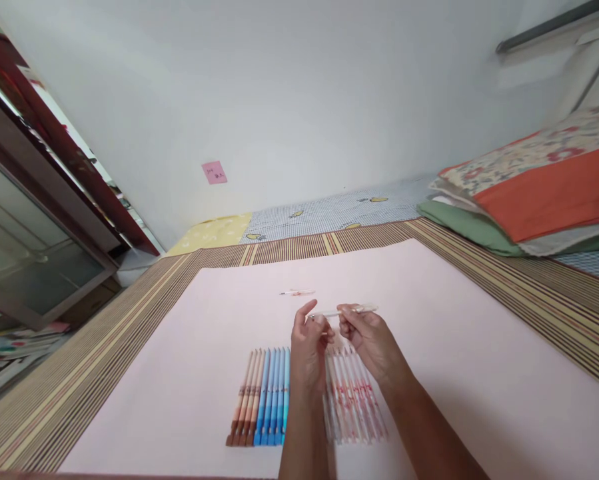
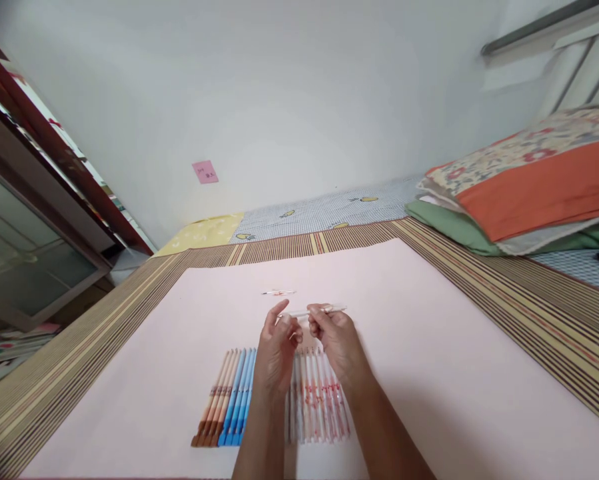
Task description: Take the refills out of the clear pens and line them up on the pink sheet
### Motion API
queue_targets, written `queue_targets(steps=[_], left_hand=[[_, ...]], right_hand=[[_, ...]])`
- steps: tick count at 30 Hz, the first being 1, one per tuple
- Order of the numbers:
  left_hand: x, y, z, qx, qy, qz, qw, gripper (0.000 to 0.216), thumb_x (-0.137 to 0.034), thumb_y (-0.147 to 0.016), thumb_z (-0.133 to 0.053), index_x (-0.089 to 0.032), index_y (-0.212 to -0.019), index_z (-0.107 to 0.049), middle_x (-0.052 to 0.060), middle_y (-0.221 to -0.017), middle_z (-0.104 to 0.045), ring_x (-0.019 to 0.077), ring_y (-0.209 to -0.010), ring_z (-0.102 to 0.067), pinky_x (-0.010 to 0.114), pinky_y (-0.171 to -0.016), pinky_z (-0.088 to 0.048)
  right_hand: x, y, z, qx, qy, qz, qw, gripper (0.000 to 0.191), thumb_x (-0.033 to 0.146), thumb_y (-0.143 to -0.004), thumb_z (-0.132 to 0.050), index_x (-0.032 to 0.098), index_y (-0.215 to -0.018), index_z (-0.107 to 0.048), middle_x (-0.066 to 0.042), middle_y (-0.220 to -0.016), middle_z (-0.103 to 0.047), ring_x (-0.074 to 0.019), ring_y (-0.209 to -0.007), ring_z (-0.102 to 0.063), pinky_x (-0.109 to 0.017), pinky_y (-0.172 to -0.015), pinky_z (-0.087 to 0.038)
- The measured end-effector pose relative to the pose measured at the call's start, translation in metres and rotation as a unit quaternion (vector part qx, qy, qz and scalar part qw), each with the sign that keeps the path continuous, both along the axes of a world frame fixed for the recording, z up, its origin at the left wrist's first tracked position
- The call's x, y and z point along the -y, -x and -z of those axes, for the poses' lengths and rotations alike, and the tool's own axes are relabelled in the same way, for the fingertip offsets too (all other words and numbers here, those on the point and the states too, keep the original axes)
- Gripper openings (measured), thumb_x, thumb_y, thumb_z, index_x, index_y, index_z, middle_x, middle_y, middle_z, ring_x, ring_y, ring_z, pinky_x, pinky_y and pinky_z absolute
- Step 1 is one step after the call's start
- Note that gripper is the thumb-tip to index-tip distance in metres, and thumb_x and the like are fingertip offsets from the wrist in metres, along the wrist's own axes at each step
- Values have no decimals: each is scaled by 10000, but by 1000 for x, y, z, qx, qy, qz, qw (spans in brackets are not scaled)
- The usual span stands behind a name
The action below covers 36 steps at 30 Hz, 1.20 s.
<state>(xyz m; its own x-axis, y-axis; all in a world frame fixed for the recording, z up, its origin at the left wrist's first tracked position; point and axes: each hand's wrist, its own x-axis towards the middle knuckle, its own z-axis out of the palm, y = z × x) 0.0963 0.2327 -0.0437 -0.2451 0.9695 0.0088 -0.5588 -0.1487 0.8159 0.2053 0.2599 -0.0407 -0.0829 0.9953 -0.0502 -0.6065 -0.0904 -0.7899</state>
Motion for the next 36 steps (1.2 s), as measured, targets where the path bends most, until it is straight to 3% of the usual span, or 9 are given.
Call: queue_targets(steps=[3,8,13,17,20,25,28,32,36], left_hand=[[-1,1,1,-8,-6,5,1000,440,-362,-688,-864,-150,-1027,-682,-8,-692,-646,83,-604,-535,202,-612,-413],[-3,2,4,-76,23,-59,995,423,-532,-744,-790,-150,-718,-611,-7,-569,-598,81,-505,-480,210,-541,-372],[0,2,0,-55,5,-4,998,525,-499,-741,-803,-182,-1137,-664,52,-852,-713,109,-618,-586,229,-607,-416],[-1,1,1,-80,-5,-35,996,369,-455,-711,-826,-152,-867,-686,41,-734,-696,92,-558,-521,226,-599,-405],[-2,0,3,-92,15,-66,993,416,-536,-742,-782,-152,-720,-624,10,-605,-630,82,-497,-469,214,-538,-364],[1,1,-1,-24,3,5,1000,511,-473,-728,-819,-175,-1112,-664,27,-805,-691,92,-574,-550,226,-600,-426],[0,0,-2,-11,-7,5,1000,417,-391,-693,-850,-151,-991,-684,24,-776,-682,82,-580,-530,214,-605,-414],[-2,-3,0,-23,8,-43,999,400,-489,-723,-817,-164,-717,-585,-15,-607,-596,75,-515,-465,207,-543,-365],[-2,-4,-1,8,1,-2,1000,416,-488,-724,-818,-169,-946,-668,-5,-700,-642,88,-551,-522,216,-563,-392]], right_hand=[[0,-1,-1,2,-5,-2,1000,384,448,-572,-918,159,-732,-722,15,-642,-590,-102,-582,-480,-274,-561,-381],[2,-1,-2,10,-14,-4,1000,368,444,-604,-907,163,-764,-732,12,-651,-591,-112,-592,-490,-281,-572,-386],[1,-1,0,-4,-13,-3,1000,365,442,-597,-913,165,-758,-739,14,-653,-596,-108,-590,-485,-277,-574,-384],[1,-2,-1,5,-14,-8,1000,368,448,-597,-913,168,-756,-733,12,-651,-594,-115,-589,-484,-285,-570,-383],[2,-1,-2,11,-16,-6,1000,372,459,-607,-906,168,-759,-731,9,-656,-599,-120,-594,-494,-290,-577,-391],[1,-1,-1,0,-16,2,1000,367,456,-599,-909,170,-753,-740,17,-639,-589,-109,-581,-479,-281,-568,-382],[1,-1,-1,4,-16,1,1000,366,459,-601,-908,171,-755,-742,13,-651,-592,-111,-585,-480,-284,-565,-380],[2,-1,-1,19,-22,-1,1000,372,470,-609,-901,169,-750,-734,6,-652,-597,-117,-587,-492,-290,-567,-386],[1,-1,1,11,-22,6,1000,361,454,-607,-904,170,-753,-736,11,-653,-596,-115,-586,-486,-287,-567,-384]])
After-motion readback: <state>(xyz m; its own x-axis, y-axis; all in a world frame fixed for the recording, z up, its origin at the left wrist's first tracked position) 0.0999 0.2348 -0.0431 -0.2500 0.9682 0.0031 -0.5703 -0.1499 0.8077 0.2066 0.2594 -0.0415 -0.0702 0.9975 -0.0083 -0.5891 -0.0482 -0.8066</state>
